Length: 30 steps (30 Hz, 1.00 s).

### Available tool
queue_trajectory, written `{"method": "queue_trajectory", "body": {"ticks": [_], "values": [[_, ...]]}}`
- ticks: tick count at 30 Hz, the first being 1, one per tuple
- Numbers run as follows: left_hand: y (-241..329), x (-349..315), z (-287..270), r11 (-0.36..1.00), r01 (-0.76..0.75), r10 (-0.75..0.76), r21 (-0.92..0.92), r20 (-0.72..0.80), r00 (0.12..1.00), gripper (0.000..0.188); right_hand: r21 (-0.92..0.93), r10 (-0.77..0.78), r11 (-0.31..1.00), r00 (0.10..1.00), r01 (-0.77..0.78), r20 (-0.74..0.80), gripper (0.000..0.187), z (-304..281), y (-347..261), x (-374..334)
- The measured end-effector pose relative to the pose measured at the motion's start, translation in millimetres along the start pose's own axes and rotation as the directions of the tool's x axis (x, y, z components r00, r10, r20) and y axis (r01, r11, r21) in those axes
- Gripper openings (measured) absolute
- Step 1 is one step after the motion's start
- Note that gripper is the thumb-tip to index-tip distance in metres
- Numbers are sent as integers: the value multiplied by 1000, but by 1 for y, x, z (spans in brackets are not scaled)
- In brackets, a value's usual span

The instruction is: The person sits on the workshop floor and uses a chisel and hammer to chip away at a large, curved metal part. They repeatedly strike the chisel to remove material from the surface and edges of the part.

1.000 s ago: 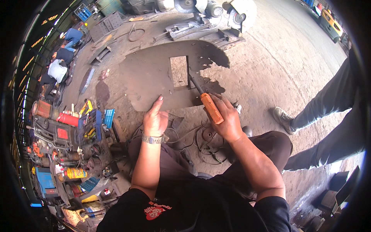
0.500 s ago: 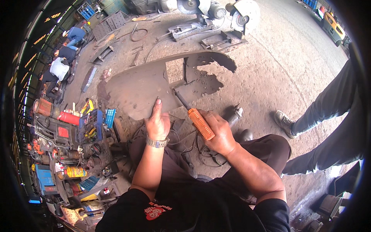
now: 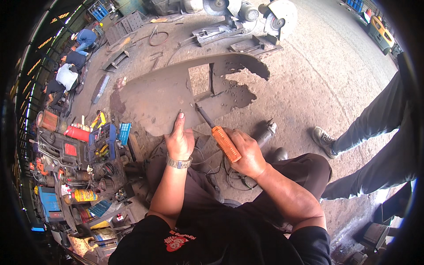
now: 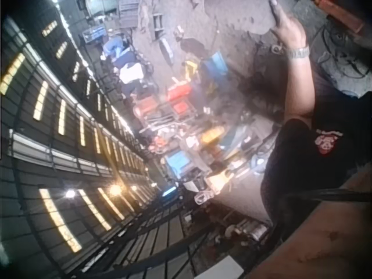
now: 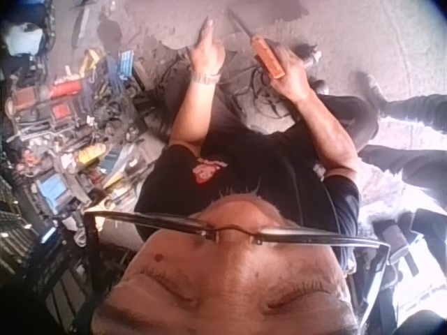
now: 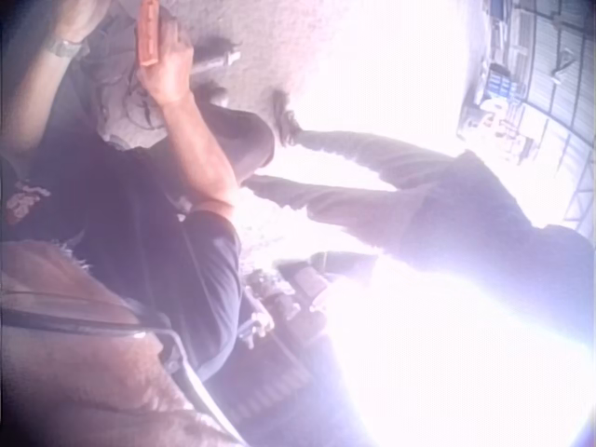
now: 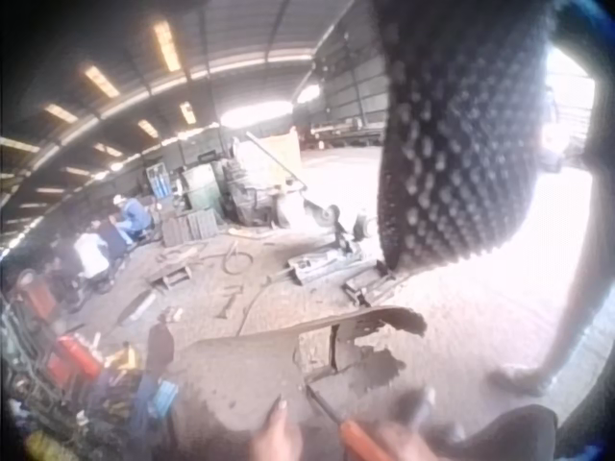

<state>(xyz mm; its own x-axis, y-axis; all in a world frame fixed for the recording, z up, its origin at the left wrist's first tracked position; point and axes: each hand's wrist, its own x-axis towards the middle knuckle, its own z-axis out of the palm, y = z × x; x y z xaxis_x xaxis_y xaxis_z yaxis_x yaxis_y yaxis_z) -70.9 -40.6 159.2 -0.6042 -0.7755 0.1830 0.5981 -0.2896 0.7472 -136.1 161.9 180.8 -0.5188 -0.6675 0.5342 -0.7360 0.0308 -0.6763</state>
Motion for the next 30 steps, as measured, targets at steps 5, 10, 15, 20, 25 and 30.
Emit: {"method": "queue_trajectory", "body": {"ticks": [5,10,15,20,25,30], "values": [[1,-2,2,1000,-11,11,10,9,1000,56,-5,-10,1000,1000,10,19,44,3,4,-1],[-3,-2,2,1000,-13,13,2,18,1000,55,5,11,1000,1000,-11,26,46,1,-2,0],[0,-4,2,1000,17,-17,11,1,1000,56,2,13,1000,999,-13,36,44,4,-1,-1],[3,-6,10,999,-8,8,-31,-15,1000,51,12,-15,1000,999,15,42,44,4,0,0],[3,-7,10,999,-7,6,-47,-1,1000,52,34,13,999,999,-14,43,42,7,3,-4],[1,-7,9,1000,-13,13,4,-28,1000,49,41,66,997,997,-67,31,47,1,6,-6]]}}
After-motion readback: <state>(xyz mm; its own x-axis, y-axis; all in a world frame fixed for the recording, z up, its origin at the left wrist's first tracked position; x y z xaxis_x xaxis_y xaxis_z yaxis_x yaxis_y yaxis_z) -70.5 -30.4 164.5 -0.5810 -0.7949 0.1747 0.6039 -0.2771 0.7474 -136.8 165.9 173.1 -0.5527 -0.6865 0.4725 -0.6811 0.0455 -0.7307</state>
